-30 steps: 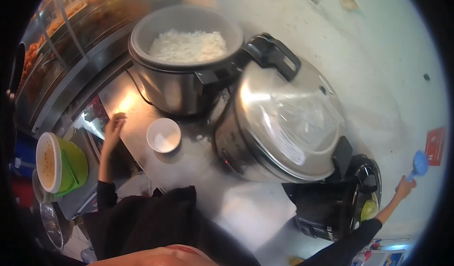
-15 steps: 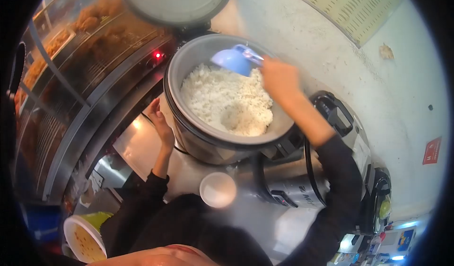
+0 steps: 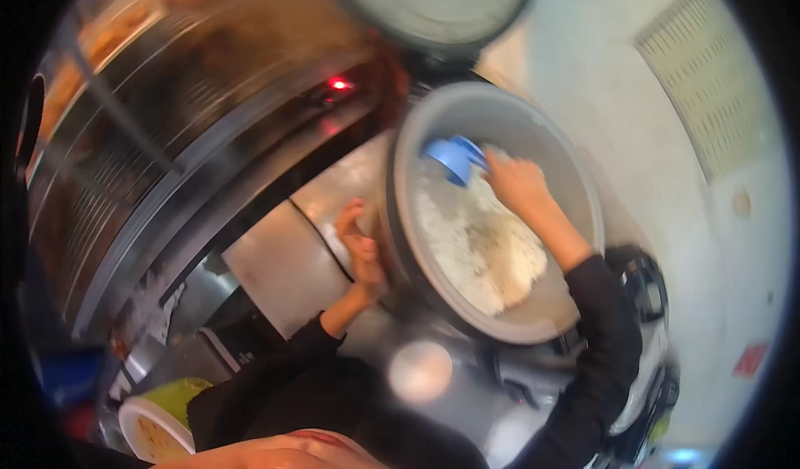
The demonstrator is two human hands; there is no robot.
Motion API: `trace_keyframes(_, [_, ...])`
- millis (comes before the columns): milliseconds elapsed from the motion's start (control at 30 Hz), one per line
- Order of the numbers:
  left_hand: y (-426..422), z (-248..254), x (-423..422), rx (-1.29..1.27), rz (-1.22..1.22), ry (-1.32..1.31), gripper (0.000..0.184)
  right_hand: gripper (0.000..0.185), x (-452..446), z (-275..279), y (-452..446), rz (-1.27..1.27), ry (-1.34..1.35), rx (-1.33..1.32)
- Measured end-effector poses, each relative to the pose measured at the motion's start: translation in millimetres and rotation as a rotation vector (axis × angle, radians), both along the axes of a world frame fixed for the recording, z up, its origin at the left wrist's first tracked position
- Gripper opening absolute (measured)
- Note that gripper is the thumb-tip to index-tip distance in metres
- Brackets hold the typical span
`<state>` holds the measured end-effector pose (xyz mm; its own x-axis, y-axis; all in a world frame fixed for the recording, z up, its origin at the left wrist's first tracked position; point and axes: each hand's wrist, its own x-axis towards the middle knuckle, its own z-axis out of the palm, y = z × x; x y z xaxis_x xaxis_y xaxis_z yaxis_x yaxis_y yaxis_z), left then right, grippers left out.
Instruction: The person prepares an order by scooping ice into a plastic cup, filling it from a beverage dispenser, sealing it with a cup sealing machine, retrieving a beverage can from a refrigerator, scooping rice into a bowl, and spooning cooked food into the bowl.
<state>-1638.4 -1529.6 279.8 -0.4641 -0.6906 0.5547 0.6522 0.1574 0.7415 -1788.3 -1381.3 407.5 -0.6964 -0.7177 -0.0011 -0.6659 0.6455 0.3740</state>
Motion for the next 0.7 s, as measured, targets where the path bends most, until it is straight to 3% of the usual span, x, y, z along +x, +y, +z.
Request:
trace_keyframes(333, [-1,6,8,0.004,-0.077,-0.024,0.036,0.034,26,-7,-12,-0.155,-0.289,-0.039])
trace_keyframes(567, [-3,8,10,-0.007,-0.060,-0.034,0.035,0.037,32,-30,10,-0.073,-0.508,-0.224])
trace_keyframes(700, [-4,11,12,-0.010,-0.033,-0.023,0.033,0.035,61,-16,1,-0.146,-0.626,-0.232])
